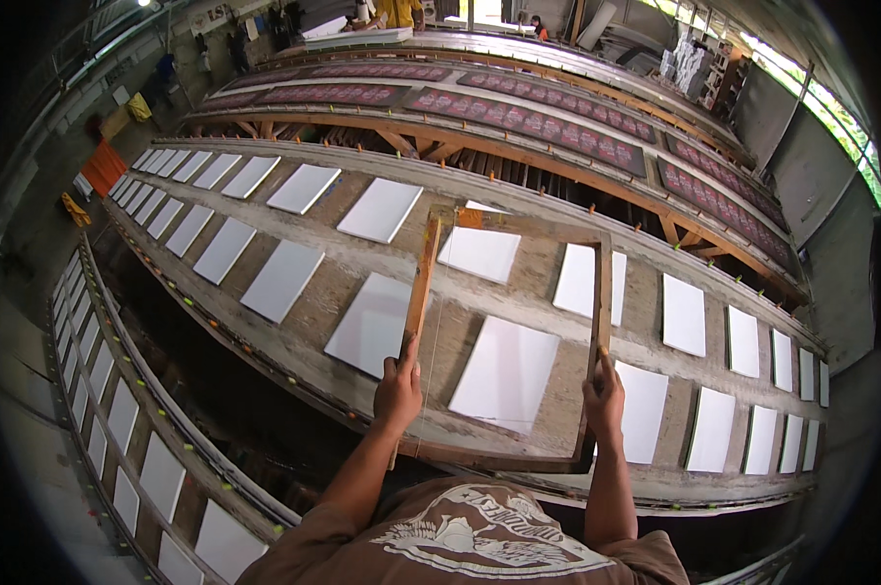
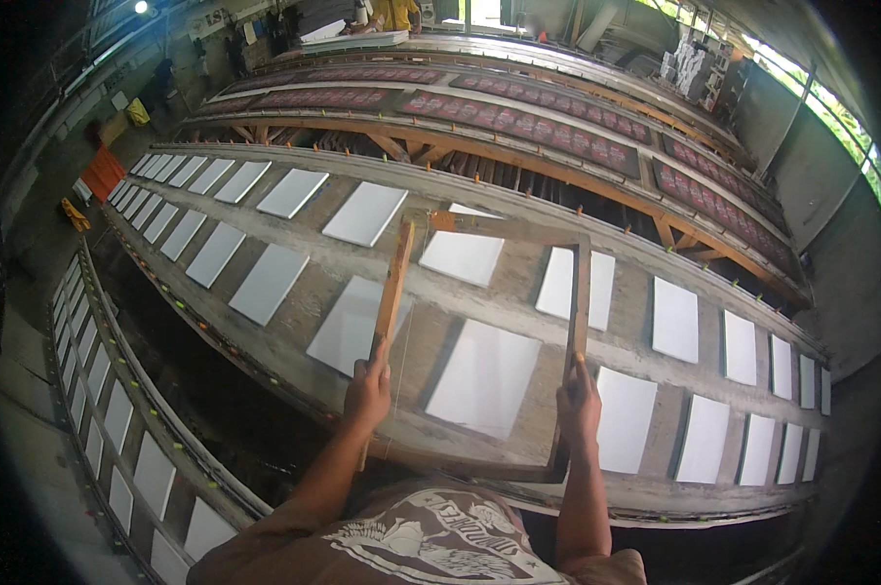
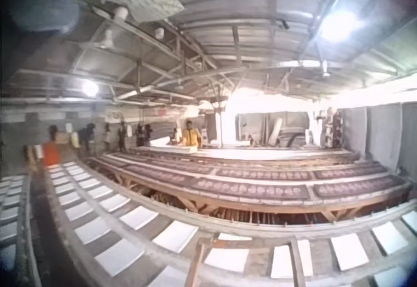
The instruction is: The person places white rectangular sheets into wooden frames on a long drying rack. They then pick up a large printed sheet with a red and black pattern, carry it to a table, and place it on top of a stack of similar printed sheets.
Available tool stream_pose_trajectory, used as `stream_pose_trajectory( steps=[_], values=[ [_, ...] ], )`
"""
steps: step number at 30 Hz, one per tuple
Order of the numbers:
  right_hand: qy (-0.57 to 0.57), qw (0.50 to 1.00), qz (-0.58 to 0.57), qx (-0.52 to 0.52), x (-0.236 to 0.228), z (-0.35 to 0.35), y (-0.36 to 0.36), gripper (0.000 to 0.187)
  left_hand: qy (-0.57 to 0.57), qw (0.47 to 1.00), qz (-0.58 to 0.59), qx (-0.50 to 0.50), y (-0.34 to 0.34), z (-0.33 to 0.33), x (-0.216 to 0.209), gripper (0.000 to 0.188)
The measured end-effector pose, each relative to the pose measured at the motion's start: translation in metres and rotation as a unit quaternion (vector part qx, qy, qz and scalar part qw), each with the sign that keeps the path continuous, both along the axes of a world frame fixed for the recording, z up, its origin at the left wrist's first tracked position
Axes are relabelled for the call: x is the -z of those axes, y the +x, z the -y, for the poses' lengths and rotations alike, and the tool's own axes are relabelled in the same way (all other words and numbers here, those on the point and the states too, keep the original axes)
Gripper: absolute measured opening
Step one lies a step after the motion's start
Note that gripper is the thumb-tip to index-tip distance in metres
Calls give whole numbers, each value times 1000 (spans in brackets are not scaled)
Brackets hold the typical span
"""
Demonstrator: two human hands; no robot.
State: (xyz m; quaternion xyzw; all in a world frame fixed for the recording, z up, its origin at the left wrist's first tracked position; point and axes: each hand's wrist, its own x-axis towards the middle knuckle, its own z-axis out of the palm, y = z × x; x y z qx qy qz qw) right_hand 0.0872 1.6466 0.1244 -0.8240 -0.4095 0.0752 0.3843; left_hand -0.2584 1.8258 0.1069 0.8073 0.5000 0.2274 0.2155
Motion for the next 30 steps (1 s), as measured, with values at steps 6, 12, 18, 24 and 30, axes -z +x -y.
stream_pose_trajectory(
  steps=[6, 12, 18, 24, 30],
  values=[
    [-17, 999, -1, 32, -2, -39, -71, 71, -6, 1000, -2, 25, -61, -58, -9, 71],
    [11, 999, -21, 32, -12, -70, -120, 67, 1, 1000, -7, 19, -102, -91, -2, 71],
    [-6, 997, -71, 14, -4, -97, -136, 69, 6, 1000, -1, -5, -129, -101, -7, 68],
    [-14, 998, -59, -22, 0, -143, -181, 71, 14, 999, -15, -44, -184, -130, -1, 69],
    [-39, 999, -27, -10, -2, -195, -230, 71, 15, 1000, 12, -18, -231, -190, 5, 67]
  ],
)
